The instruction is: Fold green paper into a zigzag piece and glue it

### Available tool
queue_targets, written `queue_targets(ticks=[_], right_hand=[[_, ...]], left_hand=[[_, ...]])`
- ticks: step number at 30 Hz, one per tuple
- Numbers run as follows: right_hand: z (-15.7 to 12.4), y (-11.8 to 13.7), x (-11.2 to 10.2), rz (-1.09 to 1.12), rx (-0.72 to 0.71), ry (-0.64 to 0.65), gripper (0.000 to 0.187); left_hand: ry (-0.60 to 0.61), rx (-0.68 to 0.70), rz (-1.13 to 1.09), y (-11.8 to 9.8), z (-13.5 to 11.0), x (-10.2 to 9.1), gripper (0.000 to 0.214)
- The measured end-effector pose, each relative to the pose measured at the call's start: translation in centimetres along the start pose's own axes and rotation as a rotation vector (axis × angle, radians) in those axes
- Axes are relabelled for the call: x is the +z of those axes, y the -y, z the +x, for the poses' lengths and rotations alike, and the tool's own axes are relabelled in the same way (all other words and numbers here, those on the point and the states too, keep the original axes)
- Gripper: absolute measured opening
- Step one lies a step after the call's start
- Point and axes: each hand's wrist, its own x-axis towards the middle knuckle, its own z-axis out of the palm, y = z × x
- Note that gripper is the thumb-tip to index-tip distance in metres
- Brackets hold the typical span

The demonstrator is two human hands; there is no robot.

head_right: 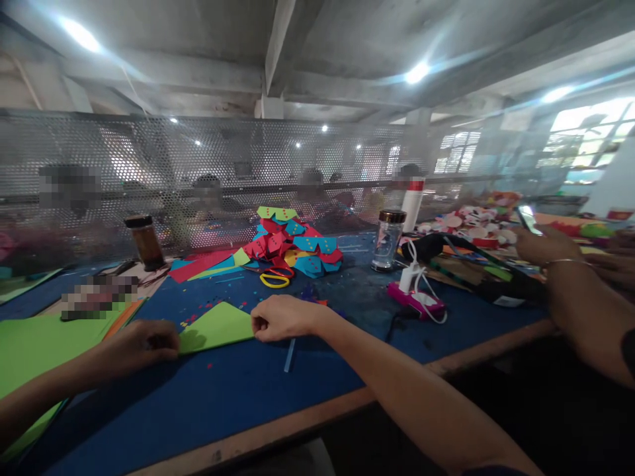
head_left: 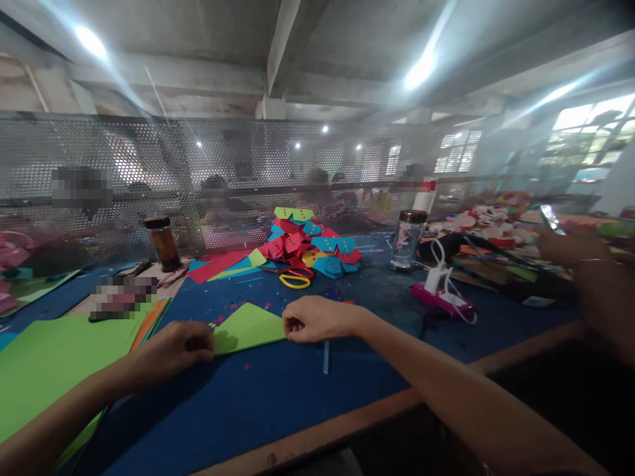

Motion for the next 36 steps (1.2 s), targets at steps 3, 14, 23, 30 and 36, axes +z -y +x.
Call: queue_targets(ticks=[3,14,23,30,36], right_hand=[[0.0,0.1,-0.2,0.012,0.014,0.014,0.013],[0.0,-0.1,-0.4,0.028,0.055,0.048,0.012],[0.0,-0.3,-0.4,0.048,0.072,0.072,0.012],[0.0,-0.3,-0.4,0.036,0.070,0.065,0.011],[0.1,-0.5,-0.3,0.033,0.055,0.047,0.011]], left_hand=[[-0.003,-0.012,0.001,0.2,0.1,0.1,0.016],[0.008,-0.018,-0.001,-0.3,0.0,-0.2,0.014],[0.005,-0.048,-0.034,0.8,0.3,0.3,0.015],[0.000,-0.046,-0.002,0.8,0.1,0.0,0.014],[0.008,-0.040,-0.016,0.7,0.1,-0.1,0.016]])
